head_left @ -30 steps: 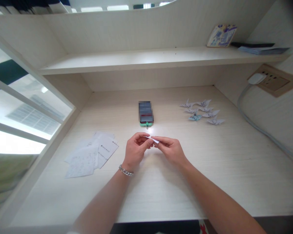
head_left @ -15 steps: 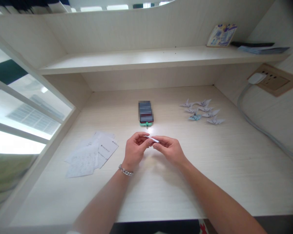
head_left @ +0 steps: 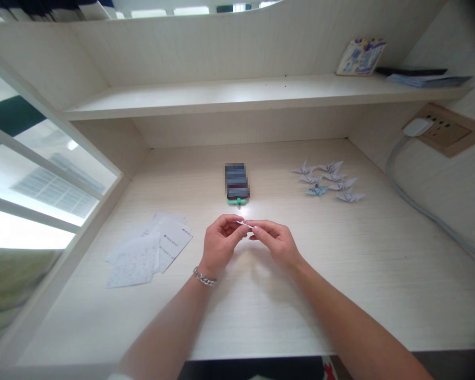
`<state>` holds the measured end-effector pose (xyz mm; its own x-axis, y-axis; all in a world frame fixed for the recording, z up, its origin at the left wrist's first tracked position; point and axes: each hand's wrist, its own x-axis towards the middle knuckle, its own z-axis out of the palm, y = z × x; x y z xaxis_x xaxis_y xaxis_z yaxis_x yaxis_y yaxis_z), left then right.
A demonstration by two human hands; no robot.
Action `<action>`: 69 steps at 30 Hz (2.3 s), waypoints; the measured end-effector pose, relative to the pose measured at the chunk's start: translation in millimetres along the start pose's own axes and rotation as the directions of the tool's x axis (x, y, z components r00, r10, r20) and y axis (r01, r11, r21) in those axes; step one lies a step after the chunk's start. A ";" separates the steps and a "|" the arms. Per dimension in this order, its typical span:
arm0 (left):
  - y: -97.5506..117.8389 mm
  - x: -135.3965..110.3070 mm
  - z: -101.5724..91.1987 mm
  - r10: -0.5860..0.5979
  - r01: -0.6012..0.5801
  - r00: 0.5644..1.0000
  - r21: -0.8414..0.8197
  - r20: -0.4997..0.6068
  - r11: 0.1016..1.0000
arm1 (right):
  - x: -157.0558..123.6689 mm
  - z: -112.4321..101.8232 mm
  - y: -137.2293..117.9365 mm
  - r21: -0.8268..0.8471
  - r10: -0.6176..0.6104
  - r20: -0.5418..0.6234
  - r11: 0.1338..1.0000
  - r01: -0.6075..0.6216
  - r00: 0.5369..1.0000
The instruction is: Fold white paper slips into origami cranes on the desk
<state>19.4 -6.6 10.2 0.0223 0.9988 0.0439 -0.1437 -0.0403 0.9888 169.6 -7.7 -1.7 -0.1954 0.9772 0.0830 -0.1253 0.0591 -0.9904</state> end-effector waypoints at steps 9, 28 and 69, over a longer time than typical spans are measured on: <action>-0.1 -1.7 0.0 0.028 -0.028 0.999 -0.007 0.034 1.000 | 0.0 -0.9 -3.3 0.040 -0.018 0.016 0.999 0.018 1.000; 3.0 -3.9 0.9 0.075 -0.076 0.997 0.079 0.016 0.994 | 0.2 -0.2 -6.1 0.062 -0.020 0.018 0.998 0.019 1.000; -3.8 -1.2 -4.1 0.073 -0.083 0.994 0.144 0.075 0.986 | 1.3 0.1 4.2 0.004 -0.045 -0.061 0.999 0.045 0.997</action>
<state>15.8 -7.6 5.8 0.0862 0.9882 0.1267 -0.0009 -0.1271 0.9919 168.7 -6.2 -5.8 -0.1295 0.9842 0.1204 -0.1377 0.1024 -0.9852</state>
